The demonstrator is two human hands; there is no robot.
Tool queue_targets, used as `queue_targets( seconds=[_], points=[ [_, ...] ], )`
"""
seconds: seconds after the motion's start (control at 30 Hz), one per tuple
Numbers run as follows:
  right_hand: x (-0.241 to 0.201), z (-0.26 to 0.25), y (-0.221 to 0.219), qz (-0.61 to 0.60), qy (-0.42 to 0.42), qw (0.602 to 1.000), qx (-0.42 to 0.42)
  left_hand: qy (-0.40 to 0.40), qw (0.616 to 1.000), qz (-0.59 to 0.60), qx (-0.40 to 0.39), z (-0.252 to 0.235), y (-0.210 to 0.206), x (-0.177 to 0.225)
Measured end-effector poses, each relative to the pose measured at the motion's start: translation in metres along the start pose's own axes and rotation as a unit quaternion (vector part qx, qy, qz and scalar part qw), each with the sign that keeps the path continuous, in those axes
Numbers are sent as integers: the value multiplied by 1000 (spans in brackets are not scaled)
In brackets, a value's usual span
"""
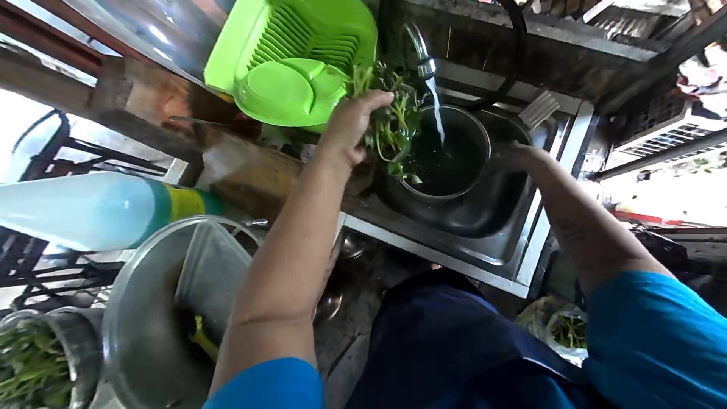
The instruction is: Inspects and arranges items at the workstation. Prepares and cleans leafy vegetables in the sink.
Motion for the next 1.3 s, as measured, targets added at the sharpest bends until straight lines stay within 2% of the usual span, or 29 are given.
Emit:
queue_targets(
  seconds=[0.03, 0.1, 0.2, 0.27, 0.37, 0.5, 0.6, 0.63, 0.73, 0.8, 0.9, 0.97, 1.07, 1.17, 1.3],
  points=[
    [13, -21, -27, 14, -23, 999, -35, -9, 1000, 5, 3, 3, 3, 7],
    [20, -48, -69, 14, -7, 997, -76, -24, 1000, 17, 2, 10, 4, 18],
    [-18, -36, -104, 46, 49, 985, -161, -40, 999, 33, -9, 18, 2, 29],
    [-29, -16, -124, 63, 42, 987, -141, -49, 998, 42, -18, 21, 0, 30],
    [-37, 7, -138, 33, -56, 991, -113, -60, 996, 59, -29, 24, -4, 33],
    [-27, 5, -148, 82, -42, 986, -140, -47, 997, 51, -23, 24, -1, 29],
    [-23, 27, -117, 176, -51, 965, -187, -43, 998, 45, -22, 27, 8, 27],
    [-25, 35, -96, 174, -61, 968, -171, -39, 998, 42, -19, 29, 12, 26],
    [-26, 60, -8, 37, -65, 997, -13, -26, 999, 43, -11, 32, 24, 18],
    [-31, 66, 51, 4, -9, 998, 56, -27, 999, 47, -6, 29, 26, 11],
    [-99, 107, 113, -83, 106, 987, 87, -26, 998, 56, -6, 25, 19, -4],
    [-163, 131, 127, -122, 206, 967, 91, -43, 997, 61, -9, 21, 7, -10],
    [-238, 134, 118, -205, 240, 945, 87, -83, 994, 59, -35, 20, -12, -13],
    [-276, 121, 107, -220, 244, 938, 108, -109, 989, 98, -27, 14, -16, -14],
    [-289, 132, 100, -251, 343, 905, 20, -62, 989, 135, 25, 1, 3, -23]
  ],
)
Point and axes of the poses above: each hand's wrist, its own z-axis away from the middle knuckle, its own y-axis out of the back of the hand, x = y × z, the point moved 9 cm from there along -z, towards the middle knuckle, and after that the axes turned 2 degrees about y, right-handed, at the moved point
